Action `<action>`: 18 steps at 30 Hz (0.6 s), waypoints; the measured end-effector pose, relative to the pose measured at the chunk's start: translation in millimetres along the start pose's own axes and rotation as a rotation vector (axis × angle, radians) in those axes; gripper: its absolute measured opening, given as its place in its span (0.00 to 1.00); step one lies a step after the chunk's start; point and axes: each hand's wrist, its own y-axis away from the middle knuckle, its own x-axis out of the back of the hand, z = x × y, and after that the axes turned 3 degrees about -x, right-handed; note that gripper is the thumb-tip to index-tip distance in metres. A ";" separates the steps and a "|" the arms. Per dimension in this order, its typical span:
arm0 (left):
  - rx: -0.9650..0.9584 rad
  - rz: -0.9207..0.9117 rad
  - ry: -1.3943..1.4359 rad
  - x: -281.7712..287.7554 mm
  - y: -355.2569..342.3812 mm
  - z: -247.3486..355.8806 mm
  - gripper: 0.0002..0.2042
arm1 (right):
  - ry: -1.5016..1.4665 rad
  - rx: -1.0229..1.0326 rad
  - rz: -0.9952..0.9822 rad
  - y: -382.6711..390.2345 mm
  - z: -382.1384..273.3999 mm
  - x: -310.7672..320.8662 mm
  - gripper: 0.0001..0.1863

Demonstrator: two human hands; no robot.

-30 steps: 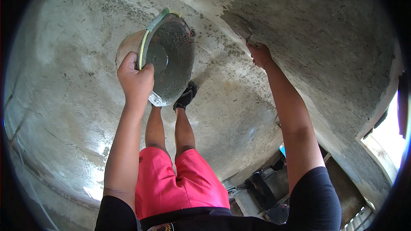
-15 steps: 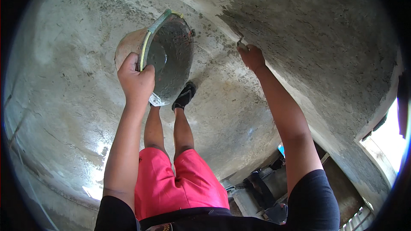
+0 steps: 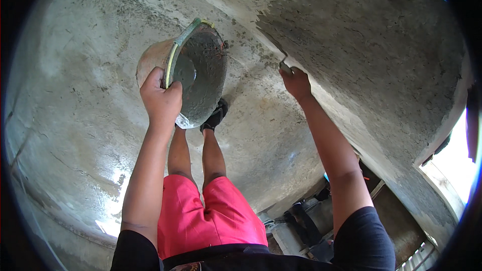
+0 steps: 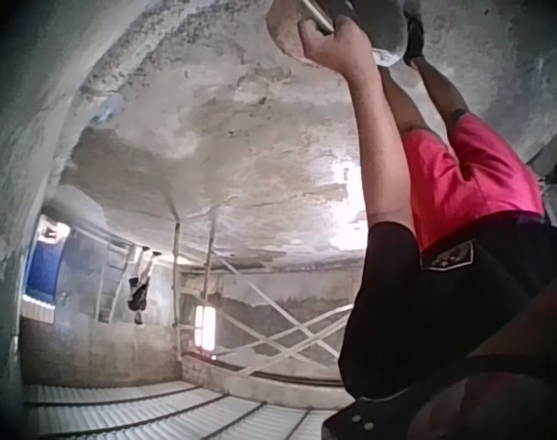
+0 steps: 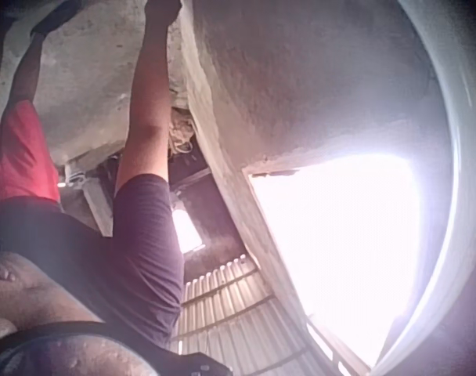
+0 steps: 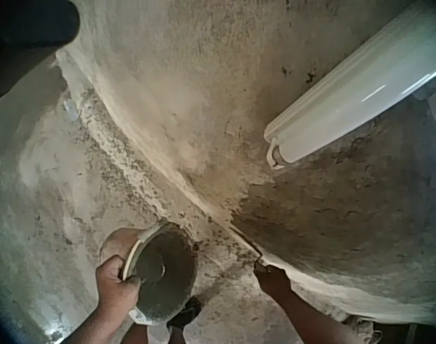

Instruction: The person scoops cement from a bucket using a trowel and applies it onto the wall.

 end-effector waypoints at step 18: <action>0.002 0.000 -0.020 -0.4 2.3 -8.5 0.09 | 0.007 -0.054 0.012 -31.6 -15.0 0.7 0.32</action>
